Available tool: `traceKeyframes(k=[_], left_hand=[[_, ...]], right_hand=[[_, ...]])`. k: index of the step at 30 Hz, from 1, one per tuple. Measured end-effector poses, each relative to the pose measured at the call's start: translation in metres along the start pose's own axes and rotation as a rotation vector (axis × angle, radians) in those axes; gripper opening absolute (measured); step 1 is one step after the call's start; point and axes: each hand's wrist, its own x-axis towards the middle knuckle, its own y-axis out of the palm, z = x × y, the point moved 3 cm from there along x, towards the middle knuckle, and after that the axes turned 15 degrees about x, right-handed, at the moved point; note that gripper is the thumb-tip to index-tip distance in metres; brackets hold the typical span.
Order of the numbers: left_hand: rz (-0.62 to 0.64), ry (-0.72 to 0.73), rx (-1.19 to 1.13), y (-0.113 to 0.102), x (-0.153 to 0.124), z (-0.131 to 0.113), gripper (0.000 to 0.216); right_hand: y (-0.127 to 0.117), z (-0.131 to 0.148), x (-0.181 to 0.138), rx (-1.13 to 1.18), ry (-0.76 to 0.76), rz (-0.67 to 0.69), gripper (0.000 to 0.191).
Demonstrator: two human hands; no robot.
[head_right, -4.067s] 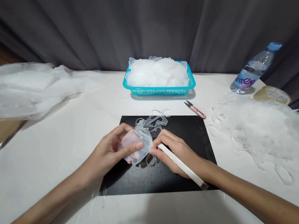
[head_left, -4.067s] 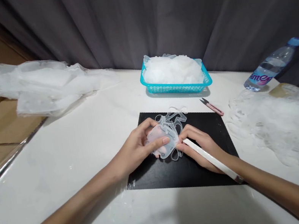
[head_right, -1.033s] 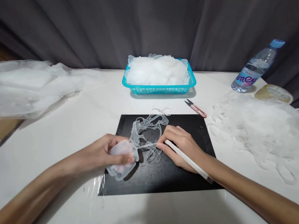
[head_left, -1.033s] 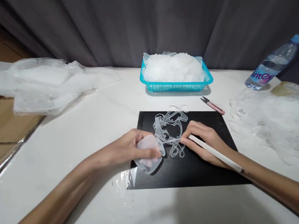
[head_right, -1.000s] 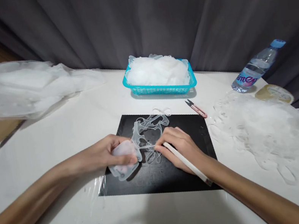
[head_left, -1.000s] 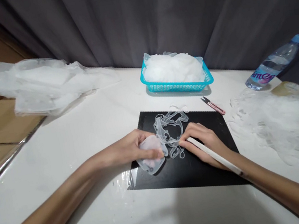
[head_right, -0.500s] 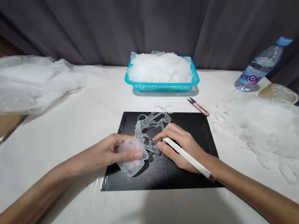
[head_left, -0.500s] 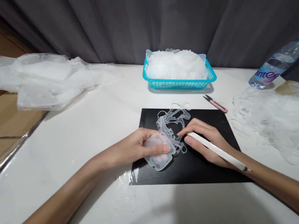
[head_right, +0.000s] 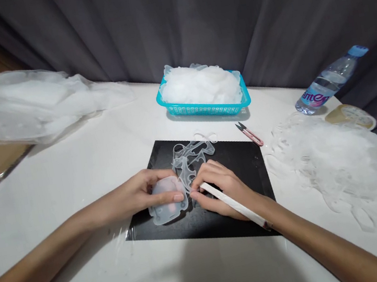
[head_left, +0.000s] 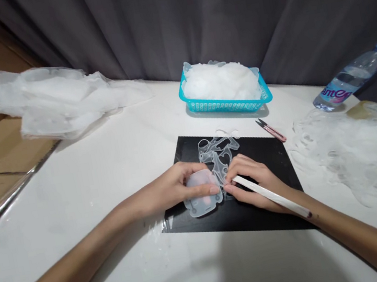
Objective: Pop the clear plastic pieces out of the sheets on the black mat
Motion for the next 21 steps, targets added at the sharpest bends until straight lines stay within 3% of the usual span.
traceKeyframes(k=[9,14,21], left_hand=[[0.011,0.005,0.102,-0.001,-0.002,-0.005,0.030],[0.177,-0.062,0.097,-0.006,-0.010,-0.007,0.024],[0.162,-0.015,0.127,-0.010,-0.009,-0.003,0.034]], right_hand=[[0.007,-0.002,-0.003,-0.288,-0.092,0.028,0.015],[0.008,0.000,-0.004,-0.567,-0.141,-0.009,0.016],[0.007,0.007,-0.002,-0.356,-0.113,0.022,0.009]])
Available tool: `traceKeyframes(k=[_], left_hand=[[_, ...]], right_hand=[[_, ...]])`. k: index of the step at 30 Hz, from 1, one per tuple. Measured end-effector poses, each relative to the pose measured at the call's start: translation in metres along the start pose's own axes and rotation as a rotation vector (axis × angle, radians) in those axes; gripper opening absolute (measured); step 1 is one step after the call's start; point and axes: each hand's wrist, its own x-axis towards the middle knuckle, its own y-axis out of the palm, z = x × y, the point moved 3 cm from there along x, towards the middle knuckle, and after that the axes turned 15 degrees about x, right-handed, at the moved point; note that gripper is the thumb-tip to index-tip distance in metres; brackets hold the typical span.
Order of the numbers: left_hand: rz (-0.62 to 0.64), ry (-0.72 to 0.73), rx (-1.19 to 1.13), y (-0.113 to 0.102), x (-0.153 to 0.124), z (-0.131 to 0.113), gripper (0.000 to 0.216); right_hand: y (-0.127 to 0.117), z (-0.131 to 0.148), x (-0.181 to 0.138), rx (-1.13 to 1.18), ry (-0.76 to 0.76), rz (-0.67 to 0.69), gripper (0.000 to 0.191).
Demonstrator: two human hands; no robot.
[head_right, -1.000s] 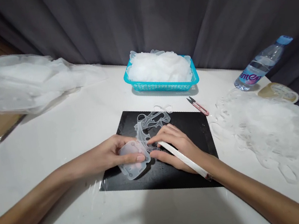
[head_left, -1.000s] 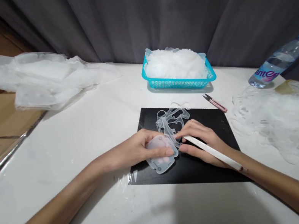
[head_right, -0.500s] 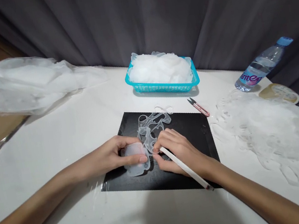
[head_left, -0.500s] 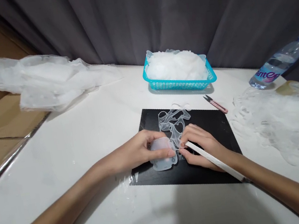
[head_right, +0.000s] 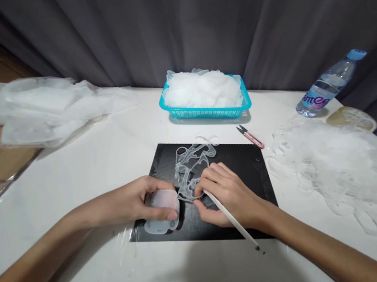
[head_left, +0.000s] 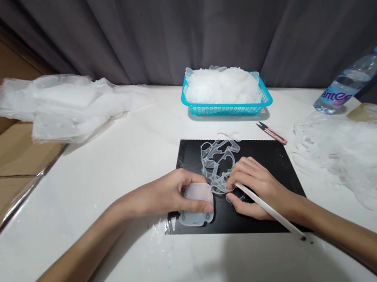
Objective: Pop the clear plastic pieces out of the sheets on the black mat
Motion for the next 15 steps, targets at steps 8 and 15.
traceKeyframes(k=[8,15], left_hand=[[-0.140,0.050,0.090,0.001,0.001,-0.008,0.033],[-0.112,0.060,0.131,0.010,0.003,-0.012,0.034]], right_hand=[[-0.012,-0.001,-0.006,0.214,0.049,-0.280,0.012],[-0.006,-0.001,-0.003,0.180,0.013,-0.079,0.026]])
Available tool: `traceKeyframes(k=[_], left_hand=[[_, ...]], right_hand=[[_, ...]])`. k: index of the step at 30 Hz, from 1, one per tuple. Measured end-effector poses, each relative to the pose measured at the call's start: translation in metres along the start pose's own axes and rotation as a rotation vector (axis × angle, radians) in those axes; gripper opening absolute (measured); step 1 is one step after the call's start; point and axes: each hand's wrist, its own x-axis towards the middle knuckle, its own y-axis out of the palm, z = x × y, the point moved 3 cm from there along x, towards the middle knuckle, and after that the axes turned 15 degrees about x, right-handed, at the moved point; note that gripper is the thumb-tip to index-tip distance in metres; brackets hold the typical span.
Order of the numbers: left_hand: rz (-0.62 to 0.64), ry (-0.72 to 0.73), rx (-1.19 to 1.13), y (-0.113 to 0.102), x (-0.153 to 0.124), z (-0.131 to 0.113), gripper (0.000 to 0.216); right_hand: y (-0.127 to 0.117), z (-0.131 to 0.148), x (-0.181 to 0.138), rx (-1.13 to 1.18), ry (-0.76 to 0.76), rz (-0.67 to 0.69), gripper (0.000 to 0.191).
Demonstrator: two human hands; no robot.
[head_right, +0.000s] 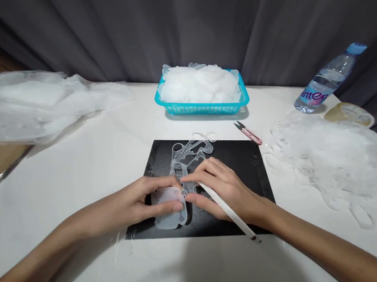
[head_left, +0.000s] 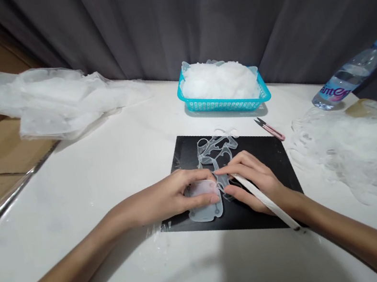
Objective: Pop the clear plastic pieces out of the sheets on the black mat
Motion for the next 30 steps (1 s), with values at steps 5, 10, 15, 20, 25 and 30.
traceKeyframes(k=[5,10,15,20,25,30], left_hand=[[-0.070,-0.031,0.003,-0.003,0.002,0.011,0.033],[-0.074,0.000,-0.016,-0.008,0.004,0.012,0.033],[-0.100,0.012,-0.004,-0.009,0.003,0.008,0.032],[-0.126,0.016,0.001,-0.010,0.002,0.005,0.033],[-0.119,-0.036,-0.047,-0.006,0.003,0.007,0.034],[-0.129,-0.020,-0.039,-0.002,0.005,0.005,0.033]], right_hand=[[0.004,-0.003,0.003,0.035,0.038,0.095,0.002],[0.004,-0.005,0.003,0.101,0.087,0.100,0.005],[0.005,-0.013,0.002,0.151,0.150,0.112,0.013],[0.002,-0.015,0.003,0.266,0.129,0.112,0.015],[-0.001,-0.012,0.007,0.343,0.172,0.109,0.008],[0.000,-0.011,0.008,0.340,0.215,0.069,0.013]])
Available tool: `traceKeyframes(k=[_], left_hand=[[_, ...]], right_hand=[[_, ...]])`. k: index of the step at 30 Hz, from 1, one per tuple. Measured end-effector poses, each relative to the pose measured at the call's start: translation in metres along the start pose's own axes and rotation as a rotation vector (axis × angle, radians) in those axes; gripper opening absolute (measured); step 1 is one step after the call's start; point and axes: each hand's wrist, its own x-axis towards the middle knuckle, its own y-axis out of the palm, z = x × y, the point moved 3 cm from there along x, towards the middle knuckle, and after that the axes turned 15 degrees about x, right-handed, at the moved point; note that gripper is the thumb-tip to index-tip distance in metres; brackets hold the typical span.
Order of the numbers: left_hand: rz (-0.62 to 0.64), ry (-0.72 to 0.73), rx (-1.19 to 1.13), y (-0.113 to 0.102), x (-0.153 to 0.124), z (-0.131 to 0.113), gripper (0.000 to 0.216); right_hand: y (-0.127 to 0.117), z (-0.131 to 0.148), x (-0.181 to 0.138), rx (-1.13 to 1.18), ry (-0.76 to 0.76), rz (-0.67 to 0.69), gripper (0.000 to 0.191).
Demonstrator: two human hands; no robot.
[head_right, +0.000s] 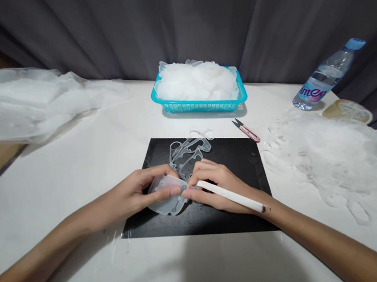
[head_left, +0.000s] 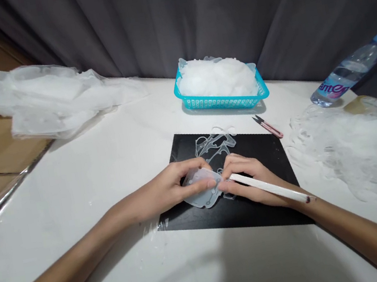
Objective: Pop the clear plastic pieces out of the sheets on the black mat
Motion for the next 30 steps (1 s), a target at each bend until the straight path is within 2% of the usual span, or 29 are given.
traceKeyframes(k=[9,15,18,22,24,27,30], left_hand=[[-0.007,-0.022,0.023,0.000,0.002,0.004,0.036],[0.013,0.025,0.105,0.004,0.003,0.006,0.037],[0.039,0.068,0.102,-0.004,0.002,0.012,0.034],[-0.033,0.022,0.114,-0.031,-0.002,0.027,0.031],[-0.026,-0.010,0.075,-0.039,-0.004,0.028,0.031],[0.001,0.039,-0.006,-0.037,-0.004,0.017,0.030],[0.004,0.083,-0.041,-0.027,-0.004,0.007,0.029]], right_hand=[[0.000,-0.001,-0.003,-0.069,-0.030,0.005,0.013],[0.003,-0.003,-0.002,-0.113,-0.025,0.057,0.014],[0.003,-0.003,-0.004,-0.117,-0.018,0.075,0.014],[-0.004,-0.004,-0.009,-0.116,0.012,0.026,0.019],[-0.006,-0.004,-0.011,-0.115,0.016,0.009,0.015],[-0.007,-0.004,-0.012,-0.156,-0.030,-0.046,0.003],[-0.007,-0.002,-0.011,-0.213,-0.083,-0.126,0.015]])
